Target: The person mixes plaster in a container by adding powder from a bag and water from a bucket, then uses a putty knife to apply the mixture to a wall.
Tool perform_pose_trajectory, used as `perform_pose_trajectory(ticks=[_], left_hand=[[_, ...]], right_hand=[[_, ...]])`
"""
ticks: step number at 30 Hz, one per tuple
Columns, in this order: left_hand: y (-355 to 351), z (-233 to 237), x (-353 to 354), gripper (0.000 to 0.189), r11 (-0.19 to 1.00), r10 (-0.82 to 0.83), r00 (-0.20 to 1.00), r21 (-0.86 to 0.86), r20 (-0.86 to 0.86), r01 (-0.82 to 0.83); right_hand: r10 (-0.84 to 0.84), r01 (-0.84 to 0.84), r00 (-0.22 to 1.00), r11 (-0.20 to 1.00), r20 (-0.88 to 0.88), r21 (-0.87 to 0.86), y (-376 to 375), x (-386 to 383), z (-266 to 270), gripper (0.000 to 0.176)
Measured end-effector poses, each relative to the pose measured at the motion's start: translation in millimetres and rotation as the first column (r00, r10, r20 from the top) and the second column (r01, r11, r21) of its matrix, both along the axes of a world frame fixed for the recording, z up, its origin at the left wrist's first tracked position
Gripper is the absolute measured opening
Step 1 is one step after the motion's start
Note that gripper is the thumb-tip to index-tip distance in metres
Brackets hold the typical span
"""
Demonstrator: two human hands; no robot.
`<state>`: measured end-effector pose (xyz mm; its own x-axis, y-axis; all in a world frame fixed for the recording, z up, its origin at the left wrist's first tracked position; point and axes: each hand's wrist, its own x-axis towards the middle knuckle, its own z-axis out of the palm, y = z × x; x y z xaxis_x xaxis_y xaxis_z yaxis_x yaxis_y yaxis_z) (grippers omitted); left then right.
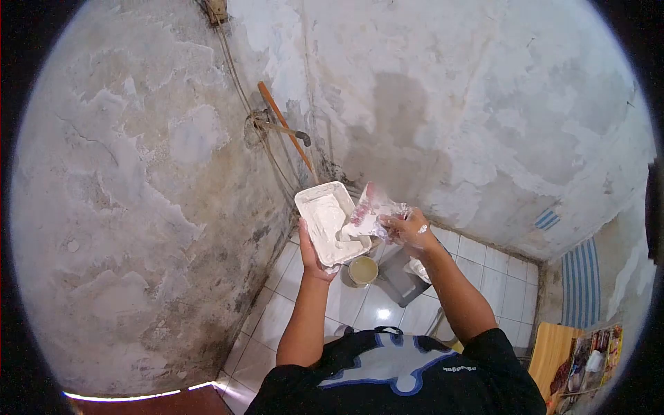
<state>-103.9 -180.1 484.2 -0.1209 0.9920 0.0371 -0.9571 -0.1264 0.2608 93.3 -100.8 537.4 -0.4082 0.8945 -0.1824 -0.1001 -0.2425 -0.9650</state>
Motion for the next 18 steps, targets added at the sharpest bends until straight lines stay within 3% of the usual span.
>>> perform_pose_trajectory(ticks=[6,16,18], left_hand=[[0.7,-3.6,-0.5,0.072,0.999,-0.002,1.0,0.052,0.001,0.002],[5.0,-3.4,-5.9,0.071,0.999,0.005,1.0,0.038,0.005,-0.005],[6.3,-4.8,-6.4,0.071,0.999,0.031,1.0,0.027,0.002,-0.031]], right_hand=[[-0.016,0.019,0.994,0.999,0.11,-0.033,5.6,20.4,12.5,0.01],[-0.072,0.065,0.996,0.992,0.057,0.105,1.7,21.3,24.7,0.013],[-0.094,0.036,0.984,0.938,0.153,0.344,0.5,22.3,23.0,0.017]])
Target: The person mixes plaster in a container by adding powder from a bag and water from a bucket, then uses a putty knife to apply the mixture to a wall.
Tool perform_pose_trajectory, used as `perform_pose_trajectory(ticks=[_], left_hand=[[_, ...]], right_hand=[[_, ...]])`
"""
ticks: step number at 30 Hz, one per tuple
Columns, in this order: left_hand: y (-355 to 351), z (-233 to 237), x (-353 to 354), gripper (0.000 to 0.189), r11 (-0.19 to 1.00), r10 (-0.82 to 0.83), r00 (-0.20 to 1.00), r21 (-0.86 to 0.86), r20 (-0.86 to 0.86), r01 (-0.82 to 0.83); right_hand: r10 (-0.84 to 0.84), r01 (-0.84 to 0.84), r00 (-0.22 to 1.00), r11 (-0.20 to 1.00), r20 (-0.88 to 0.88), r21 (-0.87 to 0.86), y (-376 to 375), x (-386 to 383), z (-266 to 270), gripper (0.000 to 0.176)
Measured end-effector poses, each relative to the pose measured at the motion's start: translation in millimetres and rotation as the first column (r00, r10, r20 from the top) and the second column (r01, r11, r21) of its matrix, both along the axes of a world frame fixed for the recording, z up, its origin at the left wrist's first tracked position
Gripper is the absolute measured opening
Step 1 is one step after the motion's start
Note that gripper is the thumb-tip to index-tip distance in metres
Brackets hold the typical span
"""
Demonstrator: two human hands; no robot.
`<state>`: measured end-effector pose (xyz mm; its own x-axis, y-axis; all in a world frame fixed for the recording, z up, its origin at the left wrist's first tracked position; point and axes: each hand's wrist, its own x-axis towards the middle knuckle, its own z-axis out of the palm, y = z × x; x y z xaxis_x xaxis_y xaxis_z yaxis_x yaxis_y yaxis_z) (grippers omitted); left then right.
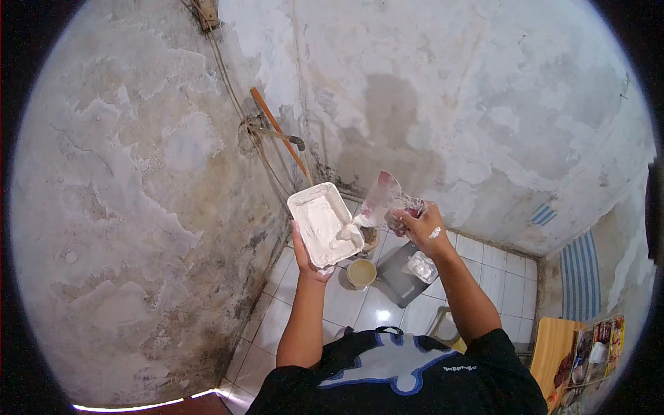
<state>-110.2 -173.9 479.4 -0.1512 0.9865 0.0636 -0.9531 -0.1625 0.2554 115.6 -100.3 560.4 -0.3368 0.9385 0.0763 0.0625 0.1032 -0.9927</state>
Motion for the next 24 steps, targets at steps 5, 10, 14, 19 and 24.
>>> perform_pose_trajectory(ticks=[5,10,14,19,24], left_hand=[[1.8,-9.0,-3.3,0.066,0.999,0.019,1.0,-0.028,0.008,-0.019],[11.7,-14.3,-8.6,0.064,0.998,0.065,0.996,0.011,0.062,-0.066],[9.2,-8.0,-15.8,0.06,0.998,0.048,0.994,0.031,0.095,-0.051],[10.3,-9.9,-16.1,0.063,1.0,0.024,0.995,0.007,0.093,-0.025],[5.0,-4.9,-16.0,0.067,1.0,-0.008,1.0,0.022,0.029,0.007]], right_hand=[[-0.013,-0.149,0.946,0.869,0.324,0.472,-17.6,-2.6,5.5,0.02],[-0.076,-0.533,0.776,0.452,0.626,0.715,-32.3,-0.9,-25.2,0.041],[-0.097,-0.591,0.728,0.413,0.679,0.693,-37.2,8.4,-36.6,0.051],[-0.049,-0.561,0.751,0.48,0.659,0.675,-41.7,20.6,-16.9,0.054],[-0.064,-0.337,0.894,0.555,0.443,0.761,-29.9,13.8,-1.5,0.028]])
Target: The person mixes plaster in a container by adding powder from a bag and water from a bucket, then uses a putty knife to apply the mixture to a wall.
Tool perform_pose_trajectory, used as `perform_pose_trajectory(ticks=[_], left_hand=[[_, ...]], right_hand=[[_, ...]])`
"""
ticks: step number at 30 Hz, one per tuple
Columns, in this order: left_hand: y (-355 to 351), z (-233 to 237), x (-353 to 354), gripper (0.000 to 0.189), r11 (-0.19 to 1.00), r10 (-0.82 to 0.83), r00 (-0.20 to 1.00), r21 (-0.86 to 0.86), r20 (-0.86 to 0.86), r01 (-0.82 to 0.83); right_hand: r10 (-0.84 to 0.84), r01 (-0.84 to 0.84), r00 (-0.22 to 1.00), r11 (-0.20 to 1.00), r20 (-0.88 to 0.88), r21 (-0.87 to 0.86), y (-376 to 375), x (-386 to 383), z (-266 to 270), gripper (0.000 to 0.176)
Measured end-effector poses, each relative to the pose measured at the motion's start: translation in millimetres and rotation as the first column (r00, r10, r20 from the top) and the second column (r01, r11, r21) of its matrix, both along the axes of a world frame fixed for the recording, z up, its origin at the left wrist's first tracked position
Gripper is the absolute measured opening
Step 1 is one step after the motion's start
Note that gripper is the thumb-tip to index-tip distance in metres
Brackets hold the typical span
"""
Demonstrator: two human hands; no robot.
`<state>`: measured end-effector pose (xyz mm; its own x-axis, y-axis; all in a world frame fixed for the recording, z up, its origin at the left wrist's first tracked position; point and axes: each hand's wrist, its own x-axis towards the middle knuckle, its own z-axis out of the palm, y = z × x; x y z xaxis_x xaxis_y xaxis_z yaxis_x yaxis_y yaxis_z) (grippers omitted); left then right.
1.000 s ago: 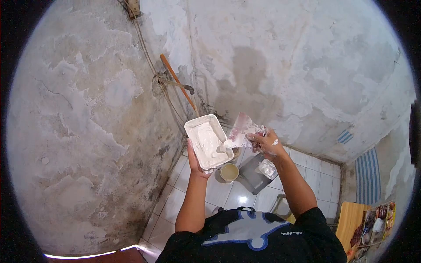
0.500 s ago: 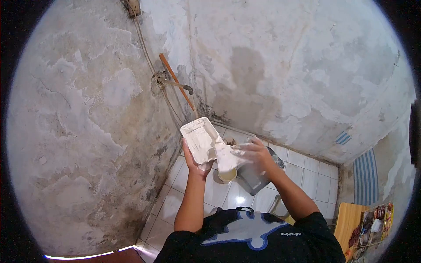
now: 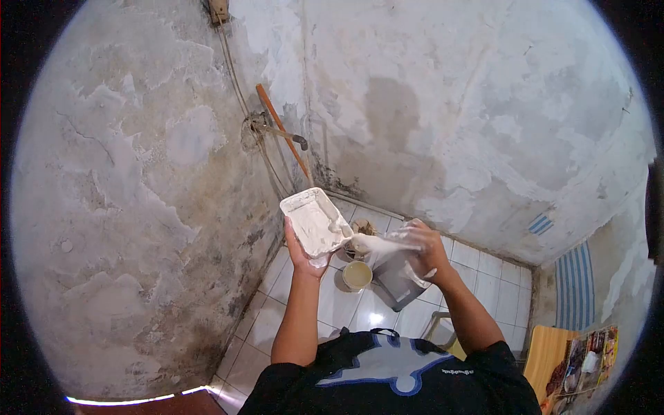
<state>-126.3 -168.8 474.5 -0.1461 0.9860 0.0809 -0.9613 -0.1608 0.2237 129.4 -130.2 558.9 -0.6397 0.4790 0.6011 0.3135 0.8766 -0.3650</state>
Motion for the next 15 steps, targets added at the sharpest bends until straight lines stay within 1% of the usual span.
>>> perform_pose_trajectory(ticks=[1,2,3,4,5,6,7,8,9,11,12,14,15], left_hand=[[-1.1,-0.2,1.4,0.067,0.999,0.009,1.0,-0.035,-0.008,-0.009],[-2.0,0.0,2.2,0.066,0.997,0.017,1.0,-0.069,-0.017,-0.018],[-2.3,0.9,3.7,0.066,0.997,0.012,1.0,-0.07,-0.021,-0.013],[-2.4,1.7,6.3,0.066,0.996,0.013,0.998,-0.092,-0.066,-0.019],[-2.7,1.9,8.6,0.067,0.993,0.012,0.994,-0.114,-0.11,-0.025],[-4.0,2.1,10.1,0.068,0.997,-0.024,0.993,-0.069,-0.118,0.016],[-5.7,2.7,12.2,0.068,0.997,-0.034,0.992,-0.07,-0.122,0.025],[-7.9,3.7,14.6,0.068,0.997,-0.066,0.988,-0.057,-0.137,0.058],[-9.8,4.5,17.1,0.068,0.995,-0.096,0.983,-0.044,-0.154,0.09],[-10.9,2.9,20.6,0.069,0.992,-0.125,0.982,-0.042,-0.142,0.12],[-10.7,2.1,22.3,0.069,0.989,-0.146,0.981,-0.036,-0.127,0.143],[-8.8,-2.9,21.5,0.07,0.989,-0.15,0.98,-0.042,-0.135,0.145],[-8.6,-4.0,20.7,0.072,0.989,-0.145,0.979,-0.05,-0.141,0.139]], right_hand=[[-0.003,0.003,1.0,1.0,-0.003,0.0,-1.5,-1.6,5.7,0.028],[-0.177,0.166,0.984,0.91,0.006,-0.38,-6.7,-3.6,13.2,0.02],[-0.33,0.288,0.941,0.656,0.079,-0.698,-10.7,-8.1,22.9,0.013],[-0.318,0.284,0.945,0.671,0.081,-0.685,-6.9,-11.4,28.6,0.014],[-0.326,0.288,0.942,0.667,0.078,-0.687,-1.5,-13.2,21.9,0.014],[-0.321,0.053,0.936,0.532,-0.143,-0.845,3.9,-18.7,15.9,0.016],[-0.353,-0.213,0.867,0.377,-0.352,-0.901,7.2,-23.0,13.2,0.019],[-0.382,-0.343,0.809,0.313,-0.447,-0.886,7.3,-24.8,12.4,0.021],[-0.388,-0.344,0.804,0.315,-0.45,-0.885,10.9,-29.0,10.4,0.021],[-0.444,-0.378,0.795,0.169,-0.413,-0.91,23.0,-33.5,-3.4,0.019],[-0.449,-0.379,0.792,0.172,-0.415,-0.909,27.8,-31.2,-10.8,0.019],[-0.4,-0.255,0.84,0.306,-0.367,-0.917,35.8,-25.1,-21.3,0.017],[-0.4,-0.255,0.84,0.309,-0.368,-0.916,35.8,-22.6,-18.5,0.017]])
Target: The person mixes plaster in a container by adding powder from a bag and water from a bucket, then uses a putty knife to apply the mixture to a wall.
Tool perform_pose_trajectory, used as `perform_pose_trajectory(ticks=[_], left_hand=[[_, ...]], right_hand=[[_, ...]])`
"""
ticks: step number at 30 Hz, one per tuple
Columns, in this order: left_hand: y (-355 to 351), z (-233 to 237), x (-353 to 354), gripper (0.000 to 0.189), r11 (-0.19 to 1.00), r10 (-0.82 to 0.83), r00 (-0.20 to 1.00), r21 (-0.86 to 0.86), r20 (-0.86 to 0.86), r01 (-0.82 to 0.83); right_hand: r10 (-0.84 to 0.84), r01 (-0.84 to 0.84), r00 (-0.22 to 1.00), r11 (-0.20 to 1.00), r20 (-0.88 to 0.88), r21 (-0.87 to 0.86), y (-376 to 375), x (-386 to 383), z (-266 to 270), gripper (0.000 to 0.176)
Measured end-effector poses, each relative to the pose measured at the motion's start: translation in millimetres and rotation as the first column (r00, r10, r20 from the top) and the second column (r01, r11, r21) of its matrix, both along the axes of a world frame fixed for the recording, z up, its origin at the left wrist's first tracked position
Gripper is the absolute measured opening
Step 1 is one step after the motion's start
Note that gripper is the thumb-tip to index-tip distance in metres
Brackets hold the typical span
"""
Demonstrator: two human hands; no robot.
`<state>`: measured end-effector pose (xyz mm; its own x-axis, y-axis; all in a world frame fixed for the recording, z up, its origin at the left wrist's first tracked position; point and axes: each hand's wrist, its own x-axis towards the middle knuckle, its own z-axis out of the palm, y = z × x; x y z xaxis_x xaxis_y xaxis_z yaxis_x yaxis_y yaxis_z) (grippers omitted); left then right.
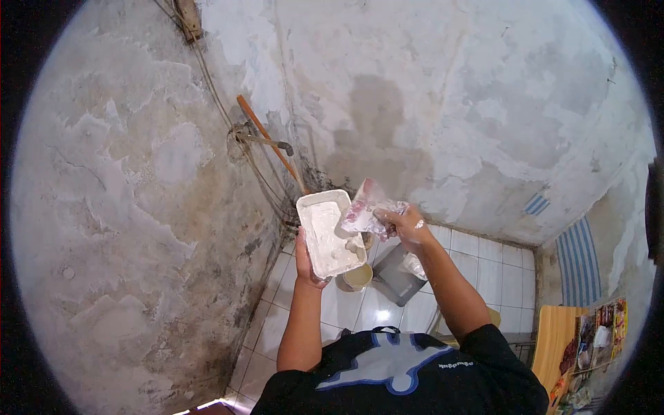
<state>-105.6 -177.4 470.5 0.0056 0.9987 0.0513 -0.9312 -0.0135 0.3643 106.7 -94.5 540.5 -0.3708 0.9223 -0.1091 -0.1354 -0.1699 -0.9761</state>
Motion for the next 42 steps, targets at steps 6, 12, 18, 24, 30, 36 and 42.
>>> perform_pose_trajectory(ticks=[6,12,18,24,30,36,42], left_hand=[[0.0,4.5,-2.8,0.066,1.0,0.011,0.999,-0.006,0.053,-0.011],[7.5,8.9,-0.4,0.063,0.998,-0.003,0.998,-0.062,-0.067,-0.001],[17.1,5.9,0.2,0.062,0.999,0.021,0.996,-0.039,-0.084,-0.024],[29.0,3.3,3.4,0.063,0.992,0.107,0.991,-0.064,-0.082,-0.112],[32.5,1.9,11.2,0.062,0.994,0.06,0.996,-0.086,-0.061,-0.065],[36.0,-6.0,27.0,0.07,0.986,0.067,0.992,-0.146,-0.111,-0.083],[33.9,-10.0,35.3,0.068,0.972,0.117,0.985,-0.186,-0.128,-0.14]], right_hand=[[-0.19,0.156,0.969,0.966,0.156,0.205,4.3,13.8,30.4,0.016],[-0.187,-0.092,0.901,0.799,0.391,0.594,2.5,-1.2,45.3,0.025],[-0.307,-0.39,0.742,0.525,0.596,0.756,-5.2,-2.2,27.1,0.024],[-0.188,-0.469,0.656,0.657,0.731,0.59,-23.9,0.7,13.4,0.026],[-0.185,-0.29,0.635,0.842,0.75,0.455,-31.2,4.4,3.8,0.031],[-0.228,-0.361,0.63,0.76,0.742,0.54,-39.1,6.0,-39.8,0.029],[-0.138,0.152,0.982,0.983,0.131,-0.107,-68.2,-28.7,-8.0,0.021]])
